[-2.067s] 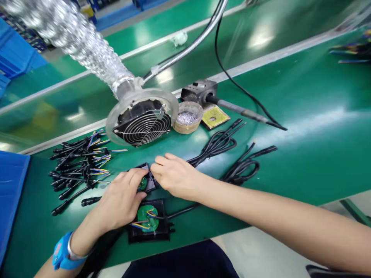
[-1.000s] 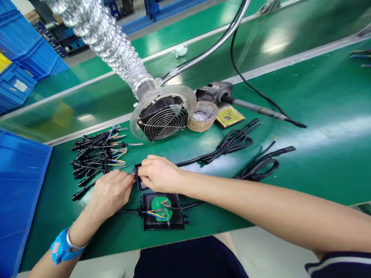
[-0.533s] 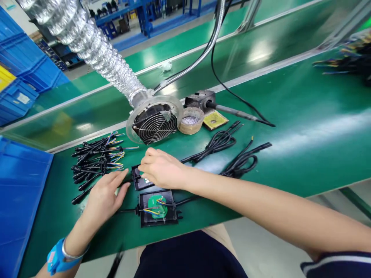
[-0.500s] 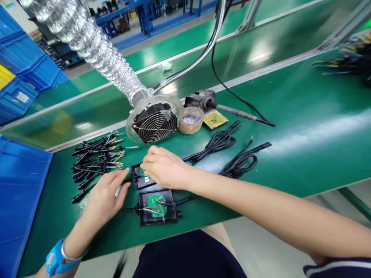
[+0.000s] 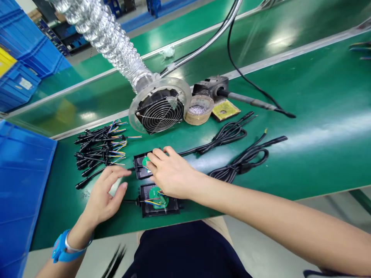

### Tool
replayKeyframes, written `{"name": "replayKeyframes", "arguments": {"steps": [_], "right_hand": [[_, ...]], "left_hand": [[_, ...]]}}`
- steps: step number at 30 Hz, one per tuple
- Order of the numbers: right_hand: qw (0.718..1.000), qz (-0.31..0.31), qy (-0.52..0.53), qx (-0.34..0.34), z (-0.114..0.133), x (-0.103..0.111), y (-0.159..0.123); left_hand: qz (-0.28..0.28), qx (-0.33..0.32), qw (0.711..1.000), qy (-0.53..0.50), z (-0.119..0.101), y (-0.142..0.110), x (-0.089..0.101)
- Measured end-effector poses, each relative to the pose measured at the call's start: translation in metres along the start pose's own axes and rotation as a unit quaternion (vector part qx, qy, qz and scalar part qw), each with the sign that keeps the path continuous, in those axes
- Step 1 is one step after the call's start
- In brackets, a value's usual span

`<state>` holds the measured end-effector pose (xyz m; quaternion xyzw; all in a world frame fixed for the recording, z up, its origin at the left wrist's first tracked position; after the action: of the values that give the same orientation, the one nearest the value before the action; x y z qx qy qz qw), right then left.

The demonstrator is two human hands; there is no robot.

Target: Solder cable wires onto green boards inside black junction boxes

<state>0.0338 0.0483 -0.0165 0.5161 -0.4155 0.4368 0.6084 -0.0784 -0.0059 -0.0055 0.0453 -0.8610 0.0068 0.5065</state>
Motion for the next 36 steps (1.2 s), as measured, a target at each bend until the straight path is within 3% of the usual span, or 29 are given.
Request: {"name": "replayKeyframes", "arguments": {"steps": [3,5,8,13,18,22,25,30,36], "right_hand": [[0.993,-0.078,0.080,-0.031,0.020,0.009,-0.013],[0.977,-0.120,0.173,-0.031,0.035,0.005,-0.019],[0.958,-0.170,0.228,-0.036,0.046,-0.005,-0.024],[0.945,-0.240,0.219,-0.023,0.042,-0.007,-0.027],[0.969,-0.190,0.160,-0.015,0.046,-0.011,-0.023],[0.991,-0.109,0.074,-0.001,0.056,-0.016,-0.012],[0.997,-0.061,0.049,0.007,0.057,-0.020,-0.009],[0.998,-0.054,0.038,-0.025,0.046,-0.011,-0.023],[0.993,-0.091,-0.024,-0.072,0.074,-0.006,-0.024]], "left_hand": [[0.104,0.018,0.994,-0.015,0.002,-0.019,-0.015],[0.129,0.015,0.991,0.001,0.001,-0.028,-0.023],[0.104,-0.003,0.994,0.016,-0.005,-0.034,-0.024],[0.030,-0.056,0.992,0.113,-0.021,-0.041,-0.022],[-0.011,-0.113,0.967,0.226,-0.036,-0.045,-0.030],[-0.020,-0.125,0.950,0.285,-0.044,-0.044,-0.041],[-0.036,-0.106,0.959,0.261,-0.042,-0.043,-0.042],[-0.031,-0.095,0.978,0.182,-0.025,-0.043,-0.035],[-0.051,-0.051,0.991,0.117,-0.018,-0.050,-0.027]]}}
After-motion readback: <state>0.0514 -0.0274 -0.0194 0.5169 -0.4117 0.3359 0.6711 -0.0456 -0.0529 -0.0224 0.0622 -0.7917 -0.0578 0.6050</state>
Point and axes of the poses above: each hand's wrist, its own y-axis towards the middle knuckle, its own x-axis out of the back of the hand, z = x × y, the point moved 9 cm from there along y, towards the middle knuckle, and after that the axes turned 15 degrees about x, right-handed, at the moved point
